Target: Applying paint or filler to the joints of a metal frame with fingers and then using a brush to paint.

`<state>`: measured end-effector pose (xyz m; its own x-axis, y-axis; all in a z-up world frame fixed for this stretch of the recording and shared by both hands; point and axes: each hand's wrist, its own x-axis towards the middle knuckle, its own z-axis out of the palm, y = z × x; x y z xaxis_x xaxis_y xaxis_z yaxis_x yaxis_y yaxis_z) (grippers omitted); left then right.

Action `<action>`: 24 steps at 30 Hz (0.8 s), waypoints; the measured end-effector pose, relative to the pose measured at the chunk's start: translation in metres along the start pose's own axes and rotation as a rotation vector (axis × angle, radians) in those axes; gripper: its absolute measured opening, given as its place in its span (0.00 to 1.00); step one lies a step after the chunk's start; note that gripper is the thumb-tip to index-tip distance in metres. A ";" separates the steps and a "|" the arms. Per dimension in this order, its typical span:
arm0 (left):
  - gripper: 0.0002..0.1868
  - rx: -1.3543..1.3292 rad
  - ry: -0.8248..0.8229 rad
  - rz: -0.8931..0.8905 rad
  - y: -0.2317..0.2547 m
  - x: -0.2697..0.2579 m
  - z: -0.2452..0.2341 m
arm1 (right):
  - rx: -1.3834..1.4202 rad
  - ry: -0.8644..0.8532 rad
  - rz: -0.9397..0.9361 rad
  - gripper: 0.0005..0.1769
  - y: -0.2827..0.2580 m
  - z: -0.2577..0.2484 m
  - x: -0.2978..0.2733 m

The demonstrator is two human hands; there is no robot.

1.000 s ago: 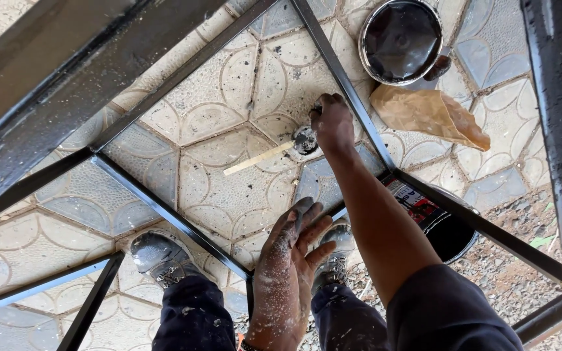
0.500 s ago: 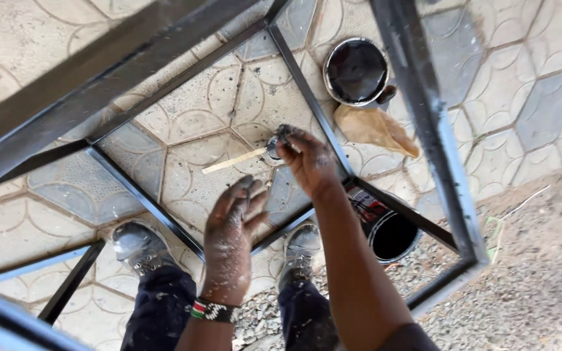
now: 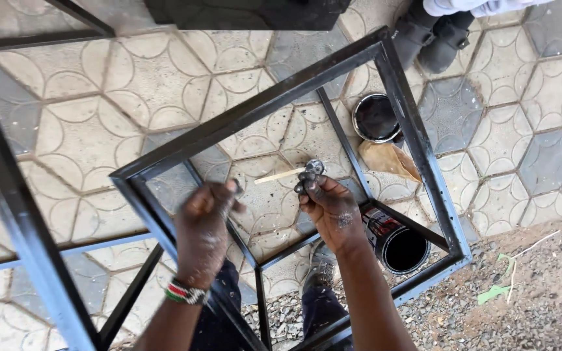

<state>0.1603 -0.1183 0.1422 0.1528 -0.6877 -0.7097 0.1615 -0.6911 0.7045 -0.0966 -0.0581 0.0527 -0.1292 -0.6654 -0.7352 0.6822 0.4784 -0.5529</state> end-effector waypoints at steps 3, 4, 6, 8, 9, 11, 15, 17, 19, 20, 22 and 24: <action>0.12 0.130 -0.023 0.203 0.040 0.034 -0.031 | -0.036 -0.002 -0.042 0.03 -0.007 0.035 -0.002; 0.07 0.215 -0.034 0.261 0.053 0.046 -0.039 | -0.045 0.001 -0.055 0.03 -0.009 0.047 -0.002; 0.09 0.299 -0.050 0.316 0.065 0.070 -0.047 | -0.054 0.011 -0.069 0.04 -0.012 0.067 -0.005; 0.15 0.244 -0.115 0.368 0.062 0.094 -0.053 | -0.062 0.012 -0.060 0.05 -0.013 0.085 -0.008; 0.15 0.247 -0.114 0.364 0.071 0.091 -0.049 | -0.060 0.014 -0.056 0.05 -0.007 0.081 -0.005; 0.13 0.200 -0.184 0.394 0.088 0.089 -0.041 | -0.030 -0.027 -0.056 0.06 0.005 0.074 0.002; 0.12 0.272 -0.179 0.409 0.089 0.118 -0.041 | -0.022 -0.022 -0.055 0.09 0.010 0.097 0.001; 0.23 0.333 -0.111 0.448 0.075 0.146 -0.052 | -0.034 -0.021 -0.072 0.07 0.020 0.093 0.010; 0.24 0.409 -0.119 0.378 0.065 0.161 -0.058 | -0.060 -0.020 -0.067 0.08 0.030 0.090 0.019; 0.25 0.483 -0.139 0.317 0.062 0.169 -0.059 | -0.082 -0.017 -0.078 0.09 0.034 0.089 0.024; 0.24 0.566 -0.165 0.259 0.058 0.174 -0.065 | -0.130 0.008 -0.110 0.10 0.026 0.103 0.022; 0.25 0.650 -0.188 0.209 0.052 0.184 -0.068 | -0.176 0.026 -0.148 0.10 0.012 0.119 0.024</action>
<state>0.2631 -0.2656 0.0474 -0.0635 -0.8068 -0.5874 -0.4765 -0.4926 0.7282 -0.0061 -0.1365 0.0756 -0.2391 -0.7220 -0.6493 0.5189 0.4702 -0.7139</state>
